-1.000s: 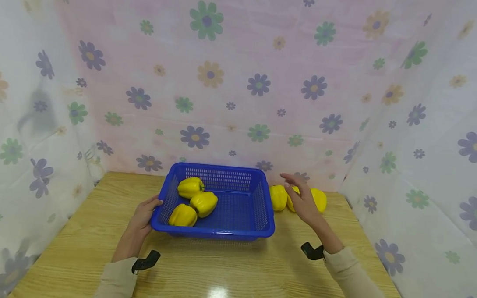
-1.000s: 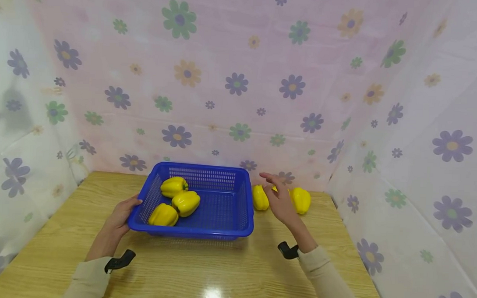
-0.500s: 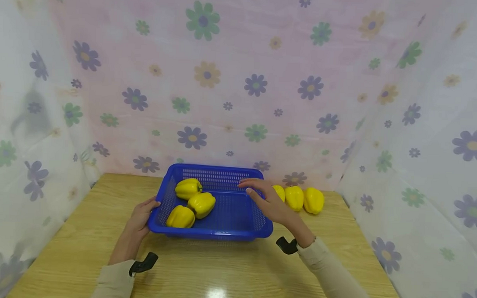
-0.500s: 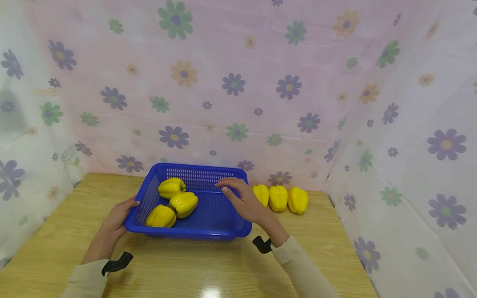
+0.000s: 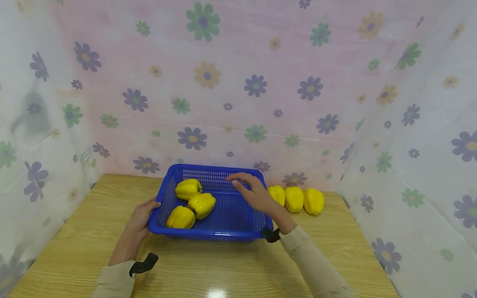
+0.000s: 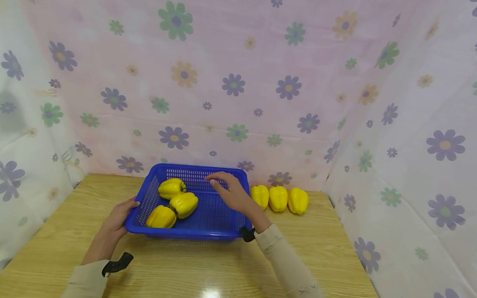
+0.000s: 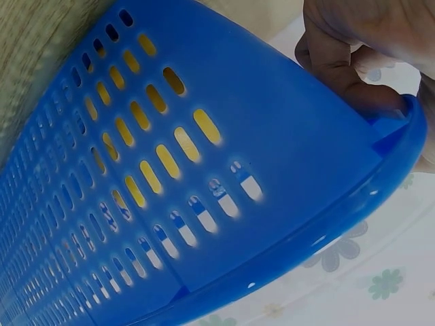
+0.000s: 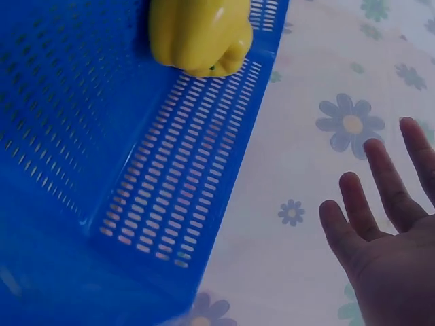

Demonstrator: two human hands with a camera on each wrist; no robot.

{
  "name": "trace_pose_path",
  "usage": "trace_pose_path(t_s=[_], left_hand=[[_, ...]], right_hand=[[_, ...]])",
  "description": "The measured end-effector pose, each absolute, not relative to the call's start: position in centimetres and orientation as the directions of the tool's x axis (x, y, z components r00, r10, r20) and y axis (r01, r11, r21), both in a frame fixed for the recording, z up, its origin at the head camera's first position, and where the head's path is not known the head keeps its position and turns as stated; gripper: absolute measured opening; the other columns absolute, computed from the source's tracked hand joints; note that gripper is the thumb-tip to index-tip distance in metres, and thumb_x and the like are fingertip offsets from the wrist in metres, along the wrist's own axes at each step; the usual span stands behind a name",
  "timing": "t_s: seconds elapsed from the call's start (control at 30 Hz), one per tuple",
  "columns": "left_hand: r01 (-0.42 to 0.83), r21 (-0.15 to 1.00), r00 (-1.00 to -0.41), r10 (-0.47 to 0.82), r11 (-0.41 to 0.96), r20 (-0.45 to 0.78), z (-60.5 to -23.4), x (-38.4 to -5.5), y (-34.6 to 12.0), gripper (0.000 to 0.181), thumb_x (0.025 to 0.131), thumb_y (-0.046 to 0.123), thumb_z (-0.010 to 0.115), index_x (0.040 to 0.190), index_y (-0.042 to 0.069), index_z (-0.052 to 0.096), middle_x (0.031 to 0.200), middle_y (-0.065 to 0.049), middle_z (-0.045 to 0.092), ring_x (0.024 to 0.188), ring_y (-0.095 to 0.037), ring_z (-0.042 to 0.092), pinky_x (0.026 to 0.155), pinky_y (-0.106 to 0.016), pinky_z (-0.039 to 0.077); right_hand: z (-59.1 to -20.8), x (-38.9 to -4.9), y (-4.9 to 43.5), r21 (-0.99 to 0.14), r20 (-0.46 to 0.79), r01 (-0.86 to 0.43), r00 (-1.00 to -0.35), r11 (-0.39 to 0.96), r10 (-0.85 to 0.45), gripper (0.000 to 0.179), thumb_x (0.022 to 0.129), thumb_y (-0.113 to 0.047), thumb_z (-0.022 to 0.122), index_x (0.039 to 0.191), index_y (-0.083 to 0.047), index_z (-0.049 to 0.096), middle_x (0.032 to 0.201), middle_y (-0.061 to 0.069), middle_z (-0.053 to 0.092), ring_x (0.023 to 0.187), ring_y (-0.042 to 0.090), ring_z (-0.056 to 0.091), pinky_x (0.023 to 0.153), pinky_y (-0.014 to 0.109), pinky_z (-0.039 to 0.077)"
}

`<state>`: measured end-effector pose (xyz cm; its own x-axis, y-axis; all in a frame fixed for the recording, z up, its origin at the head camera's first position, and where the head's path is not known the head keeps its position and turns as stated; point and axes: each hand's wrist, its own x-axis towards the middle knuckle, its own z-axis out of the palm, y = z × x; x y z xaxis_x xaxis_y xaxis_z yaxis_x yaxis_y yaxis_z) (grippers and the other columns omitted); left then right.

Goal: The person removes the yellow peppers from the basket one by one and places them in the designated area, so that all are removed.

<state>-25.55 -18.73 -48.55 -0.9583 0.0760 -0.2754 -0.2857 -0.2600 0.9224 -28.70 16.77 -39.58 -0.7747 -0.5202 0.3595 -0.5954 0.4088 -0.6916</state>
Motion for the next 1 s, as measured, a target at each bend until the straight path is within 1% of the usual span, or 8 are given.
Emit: trace_pose_path(t_s=[0.03, 0.13, 0.27, 0.33, 0.5, 0.57, 0.83, 1.0], left_hand=[[-0.284, 0.922, -0.959, 0.073, -0.263, -0.274, -48.5, -25.6, -18.7, 0.065, 0.105, 0.017, 0.044, 0.161, -0.001, 0.016, 0.144, -0.008, 0.045, 0.104, -0.002, 0.058, 0.091, -0.019, 0.052], [-0.274, 0.921, -0.962, 0.065, -0.278, -0.267, -48.5, -25.5, -18.7, 0.064, 0.105, 0.016, 0.044, 0.161, -0.002, 0.017, 0.131, 0.000, 0.053, 0.103, -0.002, 0.059, 0.091, -0.019, 0.053], [-0.267, 0.919, -0.964, 0.068, -0.292, -0.258, -48.4, -25.5, -18.7, 0.065, 0.104, 0.015, 0.043, 0.160, -0.003, 0.017, 0.119, 0.006, 0.057, 0.100, -0.001, 0.060, 0.090, -0.019, 0.053], [-0.265, 0.919, -0.964, 0.067, -0.291, -0.257, -48.5, -25.5, -18.6, 0.065, 0.104, 0.015, 0.043, 0.160, -0.004, 0.017, 0.119, 0.006, 0.057, 0.100, -0.001, 0.060, 0.090, -0.019, 0.053], [-0.274, 0.919, -0.962, 0.067, -0.282, -0.266, -48.7, -25.5, -18.6, 0.065, 0.106, 0.017, 0.043, 0.161, -0.002, 0.015, 0.132, 0.000, 0.052, 0.101, 0.000, 0.060, 0.091, -0.019, 0.053], [-0.280, 0.916, -0.960, 0.066, -0.287, -0.273, -48.7, -25.4, -18.6, 0.065, 0.106, 0.017, 0.043, 0.161, -0.002, 0.015, 0.134, -0.001, 0.051, 0.101, 0.000, 0.060, 0.092, -0.019, 0.053], [-0.273, 0.909, -0.962, 0.063, -0.313, -0.267, -48.9, -25.4, -18.6, 0.064, 0.106, 0.016, 0.044, 0.161, -0.002, 0.017, 0.114, 0.010, 0.059, 0.099, 0.000, 0.062, 0.092, -0.020, 0.054], [-0.252, 0.912, -0.967, 0.059, -0.325, -0.246, -48.8, -25.6, -18.7, 0.063, 0.105, 0.014, 0.043, 0.160, -0.004, 0.018, 0.108, 0.013, 0.061, 0.098, 0.000, 0.062, 0.090, -0.020, 0.054]], right_hand=[[-39.6, -29.0, 16.6, -0.699, 0.361, -0.591, -0.778, 0.403, -0.515, 0.031, 0.109, -0.018, 0.046, 0.131, -0.008, 0.066, 0.137, 0.011, 0.063, 0.129, 0.030, 0.056, 0.109, 0.054, 0.044], [-39.7, -29.8, 16.1, -0.717, 0.351, -0.569, -0.794, 0.402, -0.497, 0.032, 0.109, -0.021, 0.046, 0.131, -0.008, 0.066, 0.137, 0.010, 0.063, 0.129, 0.030, 0.056, 0.111, 0.053, 0.043], [-40.5, -31.0, 15.5, -0.718, 0.347, -0.563, -0.799, 0.408, -0.491, 0.033, 0.109, -0.025, 0.046, 0.131, -0.011, 0.066, 0.136, 0.008, 0.063, 0.130, 0.027, 0.056, 0.113, 0.052, 0.041], [-40.8, -31.4, 15.2, -0.719, 0.344, -0.564, -0.796, 0.405, -0.498, 0.033, 0.109, -0.024, 0.047, 0.131, -0.009, 0.066, 0.136, 0.009, 0.063, 0.129, 0.028, 0.056, 0.112, 0.053, 0.041], [-41.4, -32.4, 15.0, -0.741, 0.304, -0.539, -0.801, 0.401, -0.517, 0.034, 0.107, -0.021, 0.051, 0.133, -0.003, 0.063, 0.137, 0.016, 0.062, 0.125, 0.030, 0.058, 0.110, 0.052, 0.044], [-41.8, -32.8, 14.9, -0.752, 0.284, -0.524, -0.805, 0.401, -0.521, 0.034, 0.106, -0.019, 0.053, 0.134, -0.003, 0.063, 0.137, 0.019, 0.061, 0.125, 0.031, 0.059, 0.110, 0.051, 0.044], [-43.3, -34.0, 14.4, -0.786, 0.163, -0.443, -0.821, 0.431, -0.547, 0.036, 0.102, -0.012, 0.060, 0.134, 0.004, 0.061, 0.136, 0.024, 0.061, 0.127, 0.035, 0.057, 0.108, 0.050, 0.046], [-44.3, -34.7, 13.9, -0.773, 0.101, -0.442, -0.794, 0.455, -0.599, 0.035, 0.101, -0.008, 0.061, 0.133, 0.005, 0.061, 0.134, 0.025, 0.061, 0.124, 0.038, 0.058, 0.107, 0.049, 0.047]])
